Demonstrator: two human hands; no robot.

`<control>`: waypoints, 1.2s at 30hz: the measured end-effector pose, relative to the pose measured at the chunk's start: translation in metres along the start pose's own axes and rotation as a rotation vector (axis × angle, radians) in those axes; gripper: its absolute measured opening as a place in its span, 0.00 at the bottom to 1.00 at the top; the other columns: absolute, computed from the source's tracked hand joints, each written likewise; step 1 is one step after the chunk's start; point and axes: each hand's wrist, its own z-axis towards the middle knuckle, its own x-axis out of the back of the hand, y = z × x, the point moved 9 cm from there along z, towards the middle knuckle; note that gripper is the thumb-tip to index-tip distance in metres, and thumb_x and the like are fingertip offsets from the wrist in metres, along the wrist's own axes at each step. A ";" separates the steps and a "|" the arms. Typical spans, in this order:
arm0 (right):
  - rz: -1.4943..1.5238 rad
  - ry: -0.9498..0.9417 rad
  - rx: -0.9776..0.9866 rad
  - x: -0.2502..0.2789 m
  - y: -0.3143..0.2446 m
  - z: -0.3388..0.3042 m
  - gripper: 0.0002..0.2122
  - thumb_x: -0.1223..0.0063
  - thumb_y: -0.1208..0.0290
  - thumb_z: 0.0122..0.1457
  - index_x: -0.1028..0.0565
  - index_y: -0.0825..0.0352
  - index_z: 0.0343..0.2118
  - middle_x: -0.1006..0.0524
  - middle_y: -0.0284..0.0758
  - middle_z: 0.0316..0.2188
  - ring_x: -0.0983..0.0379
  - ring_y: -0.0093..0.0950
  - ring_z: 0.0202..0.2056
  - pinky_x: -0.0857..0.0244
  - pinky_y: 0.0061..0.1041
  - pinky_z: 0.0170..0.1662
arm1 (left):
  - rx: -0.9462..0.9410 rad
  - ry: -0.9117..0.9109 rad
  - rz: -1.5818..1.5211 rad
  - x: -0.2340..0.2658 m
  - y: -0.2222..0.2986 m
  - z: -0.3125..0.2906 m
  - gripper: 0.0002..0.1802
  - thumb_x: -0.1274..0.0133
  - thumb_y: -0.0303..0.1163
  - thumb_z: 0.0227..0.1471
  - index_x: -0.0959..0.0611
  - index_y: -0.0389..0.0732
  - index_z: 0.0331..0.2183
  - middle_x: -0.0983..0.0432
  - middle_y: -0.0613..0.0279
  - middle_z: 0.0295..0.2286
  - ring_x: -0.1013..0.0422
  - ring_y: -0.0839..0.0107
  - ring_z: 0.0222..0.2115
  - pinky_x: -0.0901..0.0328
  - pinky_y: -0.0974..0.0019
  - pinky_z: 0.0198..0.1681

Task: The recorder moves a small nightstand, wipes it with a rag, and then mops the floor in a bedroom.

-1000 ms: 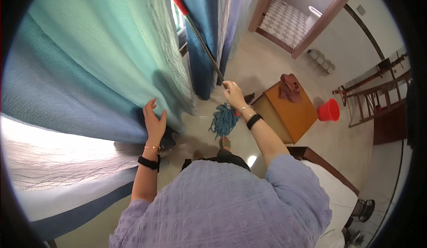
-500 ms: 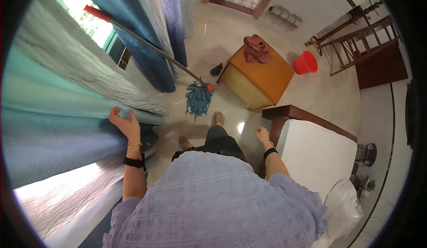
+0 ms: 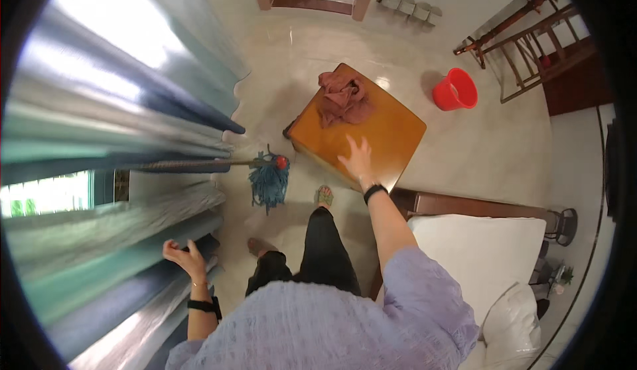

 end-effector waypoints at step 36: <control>0.572 0.457 -0.941 0.015 0.337 -0.018 0.36 0.61 0.46 0.59 0.44 0.79 0.56 0.42 0.57 0.57 0.47 0.47 0.59 0.52 0.35 0.60 | 0.020 -1.131 -0.498 -0.556 0.382 0.003 0.37 0.40 0.50 0.43 0.28 0.29 0.45 0.28 0.45 0.41 0.29 0.59 0.41 0.35 0.62 0.44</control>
